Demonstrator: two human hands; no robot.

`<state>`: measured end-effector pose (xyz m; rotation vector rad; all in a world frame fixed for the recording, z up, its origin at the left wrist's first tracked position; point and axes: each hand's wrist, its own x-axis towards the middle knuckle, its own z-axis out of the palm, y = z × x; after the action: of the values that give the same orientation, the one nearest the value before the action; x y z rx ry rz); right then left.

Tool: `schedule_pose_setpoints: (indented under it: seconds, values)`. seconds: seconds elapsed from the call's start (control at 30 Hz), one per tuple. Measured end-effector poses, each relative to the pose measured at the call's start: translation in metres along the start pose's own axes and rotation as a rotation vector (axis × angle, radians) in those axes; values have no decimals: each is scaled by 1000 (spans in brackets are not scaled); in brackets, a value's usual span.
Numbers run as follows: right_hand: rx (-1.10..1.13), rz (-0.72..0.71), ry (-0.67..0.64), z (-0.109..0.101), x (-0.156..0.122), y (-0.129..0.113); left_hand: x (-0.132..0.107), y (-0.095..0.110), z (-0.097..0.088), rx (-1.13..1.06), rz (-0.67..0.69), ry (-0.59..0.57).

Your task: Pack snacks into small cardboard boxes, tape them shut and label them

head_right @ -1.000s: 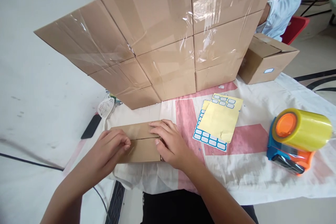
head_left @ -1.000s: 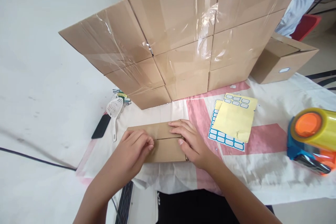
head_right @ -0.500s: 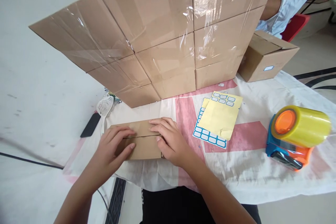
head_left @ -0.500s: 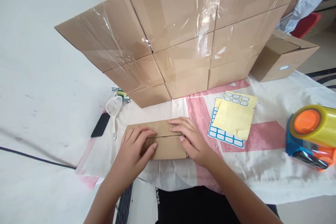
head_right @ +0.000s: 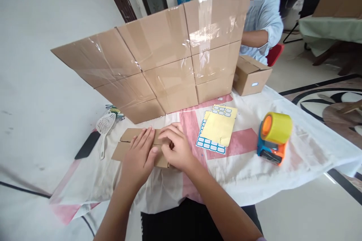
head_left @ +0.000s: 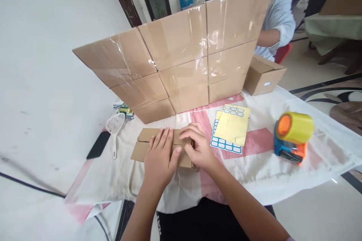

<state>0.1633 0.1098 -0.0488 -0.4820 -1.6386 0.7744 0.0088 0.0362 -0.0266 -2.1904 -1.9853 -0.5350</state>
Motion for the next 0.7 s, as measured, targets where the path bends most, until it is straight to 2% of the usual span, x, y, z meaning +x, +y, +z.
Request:
schedule_pose_setpoints:
  seconds: [0.1, 0.17, 0.23, 0.33, 0.4, 0.47, 0.5, 0.57, 0.63, 0.7]
  values:
    - [8, 57, 59, -1, 2, 0, 10, 15, 8, -33, -45, 80]
    - [-11, 92, 75, -3, -8, 1, 12, 19, 12, -43, -75, 128]
    - [-42, 103, -10, -6, -25, 3, 10, 21, 15, -31, -83, 178]
    - [-143, 167, -222, -14, -46, 7, 2, 22, 19, -5, -81, 298]
    - [-175, 167, -275, -24, -47, 10, -2, 21, 21, -22, -111, 385]
    - [-171, 92, -279, -37, -39, 12, -5, 21, 25, -70, -142, 448]
    - [-166, 47, -271, -44, -34, 13, -6, 21, 26, -108, -114, 471]
    - [-161, -7, -252, -58, -28, 13, -7, 23, 30, -171, 55, 489]
    - [-161, 4, -256, -70, -30, 13, -7, 26, 35, -165, 224, 468]
    - [-174, 56, -277, -83, -41, 12, -6, 29, 39, -113, 268, 429]
